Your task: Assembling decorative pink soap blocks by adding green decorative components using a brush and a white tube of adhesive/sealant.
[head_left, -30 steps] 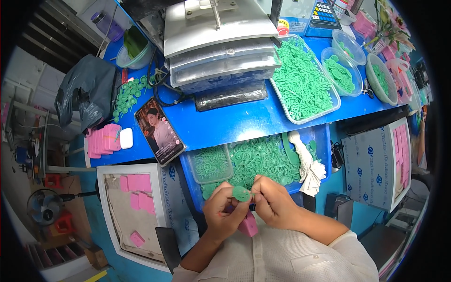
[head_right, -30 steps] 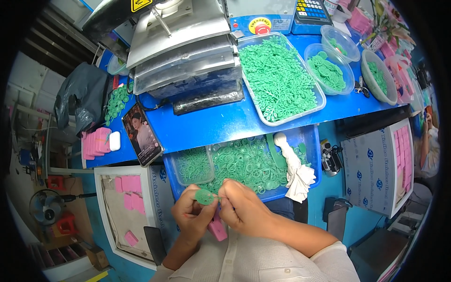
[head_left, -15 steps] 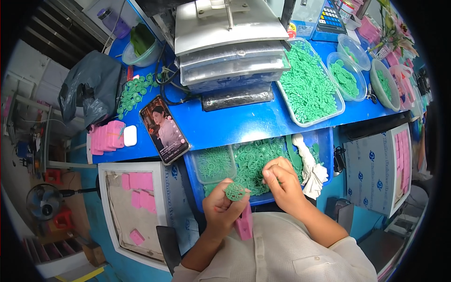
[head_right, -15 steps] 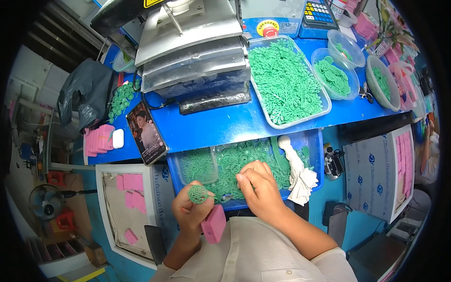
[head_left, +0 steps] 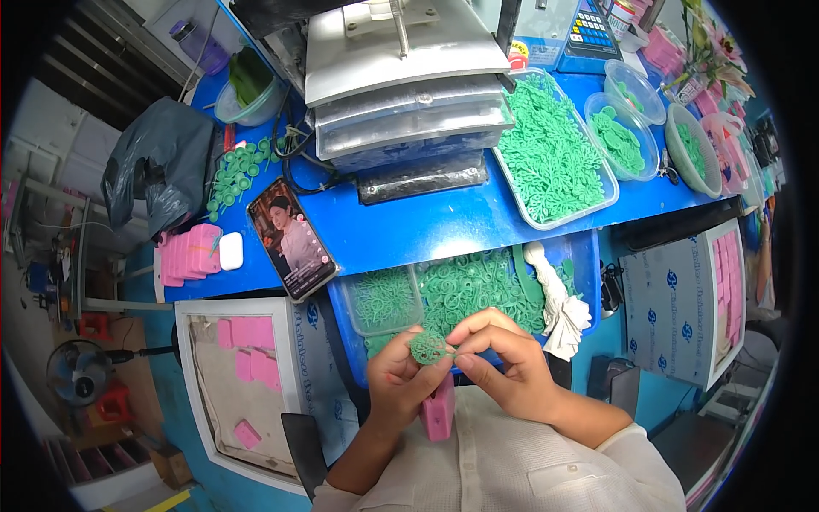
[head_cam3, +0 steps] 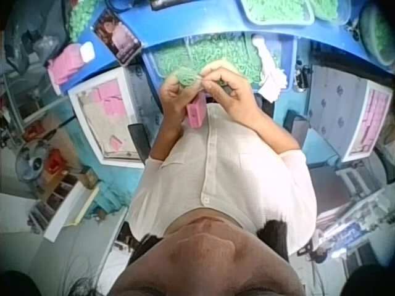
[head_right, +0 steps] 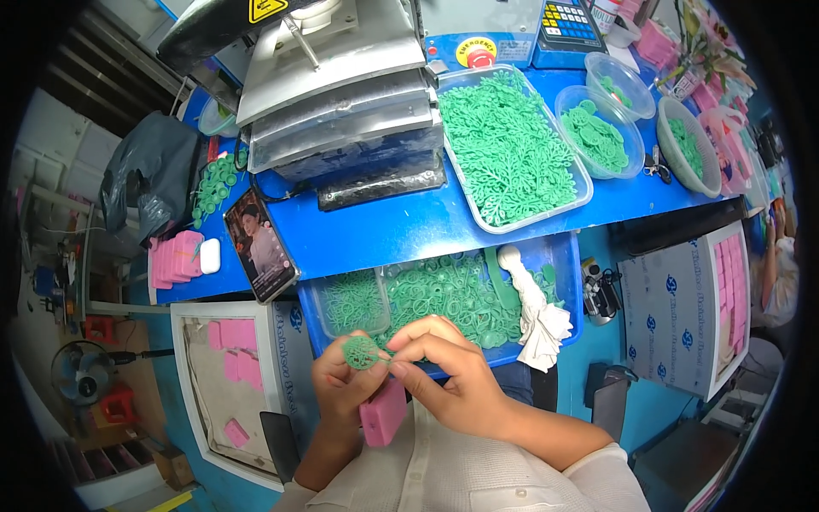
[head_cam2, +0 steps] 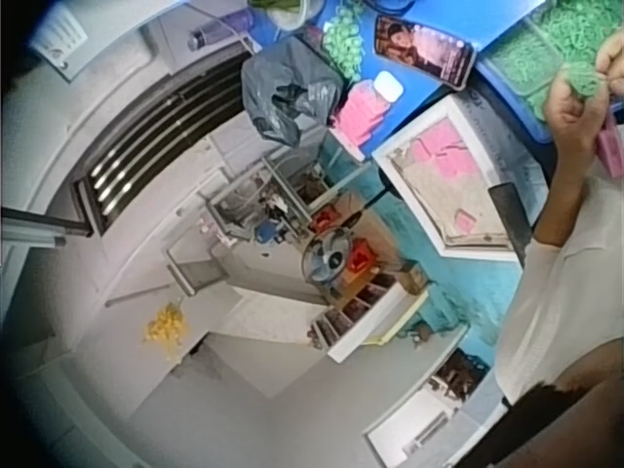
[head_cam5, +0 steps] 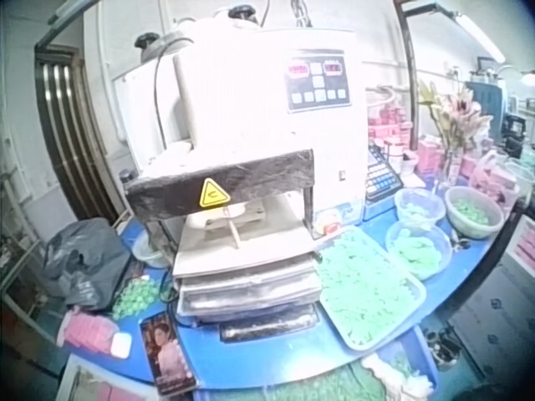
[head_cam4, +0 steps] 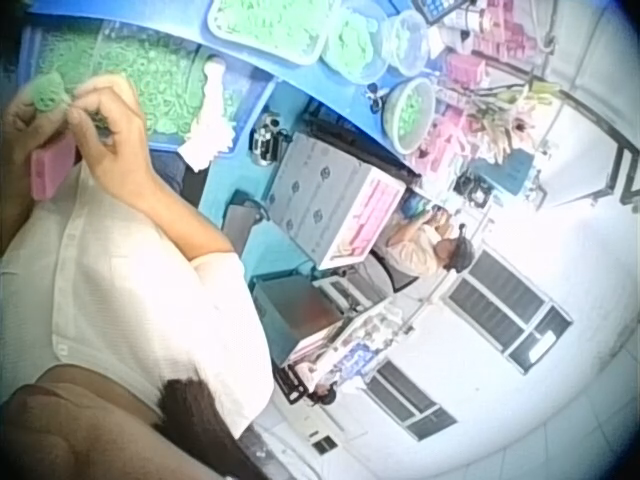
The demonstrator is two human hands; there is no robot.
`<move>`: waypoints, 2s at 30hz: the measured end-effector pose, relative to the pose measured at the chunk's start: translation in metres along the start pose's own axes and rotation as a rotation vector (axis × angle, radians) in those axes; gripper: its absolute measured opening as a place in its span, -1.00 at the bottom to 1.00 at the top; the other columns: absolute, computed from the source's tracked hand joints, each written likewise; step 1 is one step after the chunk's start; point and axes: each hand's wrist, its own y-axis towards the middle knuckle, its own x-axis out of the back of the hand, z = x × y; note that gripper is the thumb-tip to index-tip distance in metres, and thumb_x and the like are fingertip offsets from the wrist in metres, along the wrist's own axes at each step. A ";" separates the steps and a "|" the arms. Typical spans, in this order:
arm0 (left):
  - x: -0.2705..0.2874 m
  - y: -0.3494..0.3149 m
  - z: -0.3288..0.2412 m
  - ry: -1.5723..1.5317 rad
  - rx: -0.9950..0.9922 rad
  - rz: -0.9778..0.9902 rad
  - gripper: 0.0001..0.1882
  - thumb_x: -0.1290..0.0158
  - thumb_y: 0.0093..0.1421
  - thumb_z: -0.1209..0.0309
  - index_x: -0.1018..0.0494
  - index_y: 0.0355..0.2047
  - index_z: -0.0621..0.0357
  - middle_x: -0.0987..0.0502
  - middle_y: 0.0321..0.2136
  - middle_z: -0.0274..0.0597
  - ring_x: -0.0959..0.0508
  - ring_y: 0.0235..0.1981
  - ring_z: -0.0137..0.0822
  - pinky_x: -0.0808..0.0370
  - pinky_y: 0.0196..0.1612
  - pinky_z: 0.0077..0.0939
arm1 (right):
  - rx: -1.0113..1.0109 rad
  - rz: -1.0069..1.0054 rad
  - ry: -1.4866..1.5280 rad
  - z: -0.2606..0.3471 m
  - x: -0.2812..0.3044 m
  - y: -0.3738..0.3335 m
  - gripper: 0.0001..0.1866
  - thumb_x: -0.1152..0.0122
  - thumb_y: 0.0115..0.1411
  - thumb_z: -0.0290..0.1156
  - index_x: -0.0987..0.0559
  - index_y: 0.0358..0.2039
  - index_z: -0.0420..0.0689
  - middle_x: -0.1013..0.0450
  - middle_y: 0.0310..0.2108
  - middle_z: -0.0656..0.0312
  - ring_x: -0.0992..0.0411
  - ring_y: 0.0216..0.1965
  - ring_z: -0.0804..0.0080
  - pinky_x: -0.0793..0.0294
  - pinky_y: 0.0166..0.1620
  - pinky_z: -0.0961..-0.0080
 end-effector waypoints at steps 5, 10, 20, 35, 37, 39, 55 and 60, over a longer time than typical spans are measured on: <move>0.000 -0.001 0.003 -0.018 0.016 -0.003 -0.77 -0.03 0.18 0.65 -0.37 -0.13 0.39 -0.47 -0.33 -0.31 -0.42 -0.43 -0.67 -0.28 -0.50 -0.79 | 0.035 -0.025 -0.040 0.000 0.000 0.000 -0.96 -0.18 0.15 -0.57 -0.52 -0.37 -0.21 -0.43 -0.20 0.12 -0.38 -0.19 0.37 -0.34 -0.10 0.48; 0.000 -0.002 0.001 0.007 0.012 0.003 -0.68 -0.02 0.18 0.66 -0.30 -0.05 0.41 -0.50 -0.27 -0.18 -0.46 -0.39 -0.63 -0.34 -0.47 -0.77 | 0.049 -0.043 -0.076 0.002 0.000 0.000 -0.97 -0.18 0.14 -0.58 -0.51 -0.39 -0.21 -0.43 -0.21 0.12 -0.38 -0.21 0.38 -0.34 -0.11 0.49; -0.001 -0.004 -0.001 -0.002 0.003 0.005 -0.65 -0.02 0.17 0.68 -0.27 -0.02 0.44 -0.50 -0.23 -0.09 -0.46 -0.41 -0.61 -0.36 -0.49 -0.76 | 0.063 -0.061 -0.093 0.001 0.000 0.003 -0.97 -0.18 0.13 -0.59 -0.51 -0.41 -0.21 -0.43 -0.22 0.12 -0.37 -0.23 0.39 -0.34 -0.15 0.50; 0.002 -0.007 0.005 0.209 -0.055 -0.143 -0.68 -0.09 0.12 0.55 -0.35 -0.13 0.43 -0.40 -0.55 -0.29 -0.34 -0.57 -0.62 -0.24 -0.48 -0.79 | 0.332 -0.458 -0.521 0.007 0.078 0.024 -0.96 -0.16 0.08 -0.62 -0.48 -0.46 -0.23 -0.48 -0.40 0.15 -0.42 -0.39 0.33 -0.39 -0.27 0.49; 0.005 -0.006 0.006 0.229 -0.072 -0.130 -0.68 -0.08 0.12 0.55 -0.34 -0.12 0.44 -0.42 -0.55 -0.26 -0.37 -0.55 -0.61 -0.27 -0.47 -0.77 | 0.341 -0.666 -0.639 0.012 0.119 0.038 -0.95 -0.14 0.08 -0.63 -0.48 -0.48 -0.22 -0.44 -0.46 0.19 -0.40 -0.45 0.39 -0.39 -0.38 0.49; 0.005 -0.005 0.007 0.248 -0.091 -0.119 -0.68 -0.07 0.12 0.56 -0.34 -0.12 0.44 -0.43 -0.55 -0.24 -0.39 -0.54 -0.59 -0.31 -0.46 -0.75 | 0.266 -0.834 -0.708 0.015 0.165 0.053 -0.94 -0.12 0.13 -0.59 -0.47 -0.48 -0.24 -0.43 -0.51 0.19 -0.39 -0.51 0.44 -0.37 -0.43 0.53; 0.007 -0.010 -0.003 0.248 -0.130 -0.096 -0.76 0.04 0.21 0.53 -0.39 -0.14 0.43 -0.54 -0.44 -0.07 -0.48 -0.48 -0.45 -0.41 -0.36 -0.61 | 0.351 -0.325 -0.833 0.018 0.104 0.042 -0.82 -0.20 0.14 -0.34 -0.52 -0.50 -0.16 -0.39 -0.52 0.15 -0.37 -0.48 0.19 -0.36 -0.39 0.30; 0.002 -0.006 0.001 0.213 -0.267 -0.042 -0.78 0.05 0.20 0.53 -0.39 -0.18 0.44 -0.53 -0.41 0.08 -0.50 -0.51 -0.38 -0.43 -0.43 -0.58 | -0.117 0.275 -0.315 -0.003 0.041 0.012 -0.64 -0.11 0.24 -0.22 -0.44 -0.11 -0.26 -0.49 -0.33 0.09 -0.49 -0.33 0.27 -0.48 -0.22 0.39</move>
